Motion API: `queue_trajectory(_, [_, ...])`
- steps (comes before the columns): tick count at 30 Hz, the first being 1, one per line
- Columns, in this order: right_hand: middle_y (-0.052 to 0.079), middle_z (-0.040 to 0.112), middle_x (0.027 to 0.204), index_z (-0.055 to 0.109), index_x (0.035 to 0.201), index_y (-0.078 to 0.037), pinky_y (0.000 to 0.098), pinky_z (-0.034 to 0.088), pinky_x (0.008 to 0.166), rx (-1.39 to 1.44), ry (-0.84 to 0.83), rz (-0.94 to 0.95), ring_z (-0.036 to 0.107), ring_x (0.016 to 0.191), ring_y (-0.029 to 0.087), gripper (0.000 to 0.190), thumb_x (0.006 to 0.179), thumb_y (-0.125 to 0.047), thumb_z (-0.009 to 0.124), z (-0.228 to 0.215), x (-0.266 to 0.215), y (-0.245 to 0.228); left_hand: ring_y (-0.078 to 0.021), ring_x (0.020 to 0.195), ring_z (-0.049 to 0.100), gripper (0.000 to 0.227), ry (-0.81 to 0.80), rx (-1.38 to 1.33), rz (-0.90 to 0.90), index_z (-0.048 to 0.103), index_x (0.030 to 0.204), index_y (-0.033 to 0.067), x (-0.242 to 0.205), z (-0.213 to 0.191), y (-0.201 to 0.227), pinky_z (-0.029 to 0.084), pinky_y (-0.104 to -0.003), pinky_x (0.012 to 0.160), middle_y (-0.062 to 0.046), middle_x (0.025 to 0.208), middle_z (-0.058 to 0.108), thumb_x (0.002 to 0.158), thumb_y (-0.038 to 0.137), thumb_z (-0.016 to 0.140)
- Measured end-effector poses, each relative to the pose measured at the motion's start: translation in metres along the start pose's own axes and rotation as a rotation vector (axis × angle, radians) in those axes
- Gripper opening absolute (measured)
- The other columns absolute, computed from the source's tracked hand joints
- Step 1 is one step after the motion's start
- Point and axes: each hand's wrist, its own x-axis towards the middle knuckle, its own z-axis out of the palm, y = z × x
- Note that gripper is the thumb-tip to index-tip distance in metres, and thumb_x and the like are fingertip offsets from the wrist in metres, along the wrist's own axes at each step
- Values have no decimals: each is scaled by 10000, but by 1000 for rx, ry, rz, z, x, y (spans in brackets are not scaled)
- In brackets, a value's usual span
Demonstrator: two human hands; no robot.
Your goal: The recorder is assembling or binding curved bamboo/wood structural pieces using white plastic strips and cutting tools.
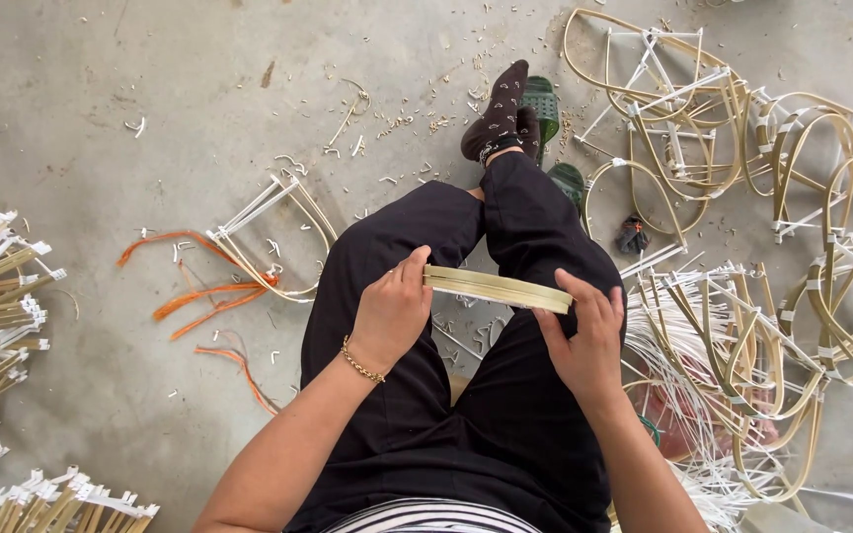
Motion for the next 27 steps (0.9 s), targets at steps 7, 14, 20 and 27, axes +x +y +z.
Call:
queue_trajectory(7, [99,671,1254,561,1399,-13,357,488,1085,523,-141,-82,657,1214,210,614,894,-291,773,-34,28,-29,-274,1028,741,407,-44,-36,2,547,1300,-12,0,-9,0,606,-329,844,-164,1088,739,916,40,669])
queue_trajectory(14, [147,683,1273,620,1345,57,365,456,1146,832,10,151,637,1244,229,404,1154,-232,411,-17,6,8,-353,1257,617,501,82,-283,0,532,1368,14,-3,-34,16,496,-418,1054,-216,1302,658,908,78,720])
queue_trajectory(20, [214,621,1399,585,1346,86,413,406,1213,883,68,133,576,1365,295,493,1164,-313,360,-10,-29,15,-317,1269,648,475,138,-495,-90,584,1341,15,-19,-38,23,511,-373,1087,-180,1340,655,911,129,751])
queue_trajectory(27, [246,674,1343,628,1292,99,485,387,1253,1183,-18,148,589,1390,362,660,1186,-422,237,5,-26,37,-261,1353,643,477,-21,-746,-107,632,1386,10,-18,-44,5,488,-353,1154,-162,1424,668,911,43,666])
